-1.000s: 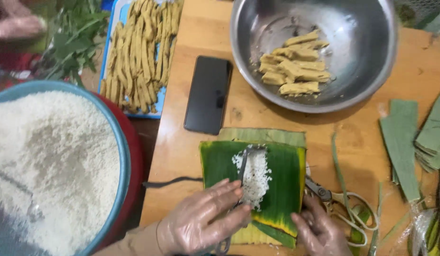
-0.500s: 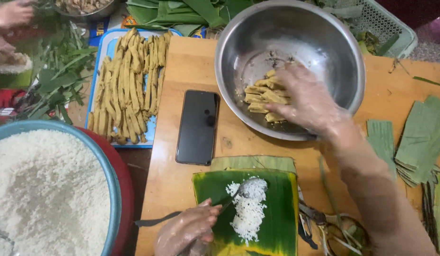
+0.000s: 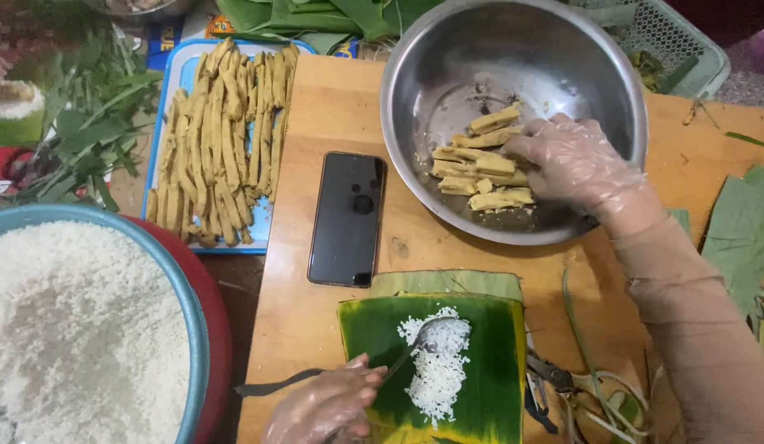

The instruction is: Assembling and wrapping rice cakes using banana leaves, rice, and filling, then tying them with string.

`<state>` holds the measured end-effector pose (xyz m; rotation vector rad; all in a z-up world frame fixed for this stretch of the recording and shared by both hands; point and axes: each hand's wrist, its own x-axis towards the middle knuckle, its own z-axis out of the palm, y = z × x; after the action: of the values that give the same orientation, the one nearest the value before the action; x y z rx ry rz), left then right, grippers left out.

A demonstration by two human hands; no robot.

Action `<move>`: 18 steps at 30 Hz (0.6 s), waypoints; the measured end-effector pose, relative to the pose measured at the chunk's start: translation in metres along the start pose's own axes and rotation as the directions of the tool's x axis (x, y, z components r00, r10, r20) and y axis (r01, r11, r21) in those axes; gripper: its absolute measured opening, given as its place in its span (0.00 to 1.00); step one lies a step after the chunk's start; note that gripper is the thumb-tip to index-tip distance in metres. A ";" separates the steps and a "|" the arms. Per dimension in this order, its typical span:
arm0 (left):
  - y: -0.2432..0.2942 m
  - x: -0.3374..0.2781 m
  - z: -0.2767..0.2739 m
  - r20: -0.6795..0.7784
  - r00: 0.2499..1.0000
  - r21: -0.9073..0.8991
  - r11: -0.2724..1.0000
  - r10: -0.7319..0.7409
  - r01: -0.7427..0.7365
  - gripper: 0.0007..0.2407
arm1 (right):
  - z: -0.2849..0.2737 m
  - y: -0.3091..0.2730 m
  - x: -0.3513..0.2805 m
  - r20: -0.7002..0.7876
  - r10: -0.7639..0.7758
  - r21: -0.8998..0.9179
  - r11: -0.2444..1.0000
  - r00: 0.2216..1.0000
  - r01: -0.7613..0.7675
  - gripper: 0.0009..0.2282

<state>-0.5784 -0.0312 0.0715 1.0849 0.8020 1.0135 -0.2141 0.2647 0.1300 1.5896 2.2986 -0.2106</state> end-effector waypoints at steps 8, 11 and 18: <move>-0.043 -0.002 -0.038 0.314 0.872 0.407 0.776 0.377 -0.482 0.25 | -0.027 0.000 -0.049 -0.213 0.090 0.223 0.974 0.973 -0.041 0.03; -0.009 0.000 -0.022 0.027 0.959 0.305 0.916 -0.282 0.261 0.18 | -0.030 -0.023 -0.087 -0.382 0.256 0.623 0.781 0.888 0.042 0.14; 0.049 0.020 0.022 -0.324 0.739 0.534 0.759 0.591 -0.373 0.10 | 0.038 -0.129 -0.162 -0.004 0.069 0.909 0.415 0.998 -0.025 0.14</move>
<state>-0.5641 -0.0128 0.1240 1.5159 1.2182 1.6586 -0.2752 0.0634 0.1435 2.0762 2.2255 -1.7122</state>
